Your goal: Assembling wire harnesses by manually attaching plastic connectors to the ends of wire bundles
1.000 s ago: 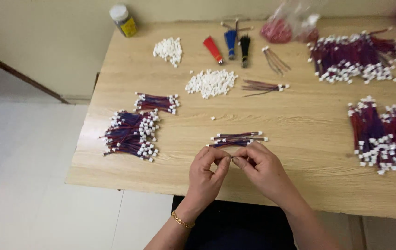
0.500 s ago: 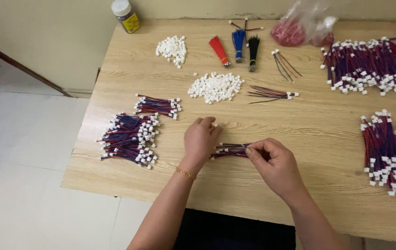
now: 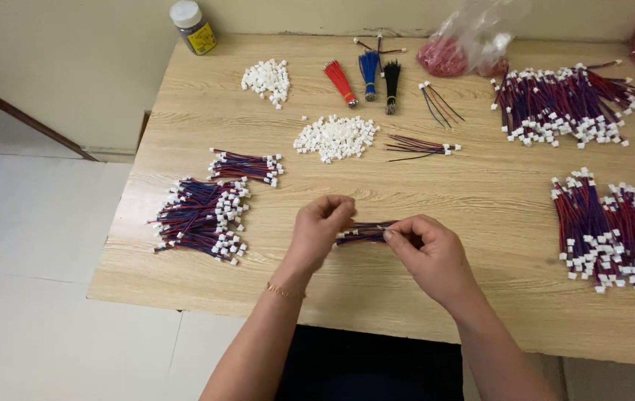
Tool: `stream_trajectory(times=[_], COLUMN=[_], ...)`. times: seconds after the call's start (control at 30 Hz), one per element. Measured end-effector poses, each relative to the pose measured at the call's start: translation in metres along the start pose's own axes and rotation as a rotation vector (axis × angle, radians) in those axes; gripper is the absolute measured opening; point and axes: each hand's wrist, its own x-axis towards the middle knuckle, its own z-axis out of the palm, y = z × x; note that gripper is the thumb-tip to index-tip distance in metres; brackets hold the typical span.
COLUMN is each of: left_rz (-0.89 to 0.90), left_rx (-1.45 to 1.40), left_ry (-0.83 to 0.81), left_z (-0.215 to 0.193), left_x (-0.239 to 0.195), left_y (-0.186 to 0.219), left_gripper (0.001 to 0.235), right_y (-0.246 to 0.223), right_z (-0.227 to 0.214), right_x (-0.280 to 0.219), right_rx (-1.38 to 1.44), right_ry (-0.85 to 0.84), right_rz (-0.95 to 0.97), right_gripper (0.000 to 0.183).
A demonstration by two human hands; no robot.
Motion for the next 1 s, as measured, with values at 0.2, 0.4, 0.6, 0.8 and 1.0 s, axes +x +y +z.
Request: stream_trajectory(times=[0.2,0.4,0.6,0.8,1.0], left_rz=[-0.161,-0.169,-0.239,-0.259,-0.271], left_rx=[-0.519,-0.577,-0.653,-0.709,-0.706], left_ry=[-0.141,-0.153,-0.21,-0.208,-0.215], left_z=[0.006,0.006,0.005,0.007,0.008], left_x=[-0.051,-0.064,-0.069,-0.074,-0.078], left_y=[0.011,0.008,-0.001,0.001,0.003], left_gripper=[0.021,0.019,0.021,0.019,0.019], right_y=[-0.024,-0.04,-0.032,-0.045,-0.034], right_z=[0.004,0.003,0.006,0.004,0.005], right_x=[-0.008,-0.017,-0.017,-0.025,-0.023], right_rx=[-0.041,-0.075,-0.088,-0.063,-0.071], right_ry=[-0.073,-0.083,-0.104,-0.086,-0.088], right_rz=[-0.026,-0.023,-0.066,-0.011,-0.034], right_gripper=[0.009,0.007,0.006,0.005,0.006])
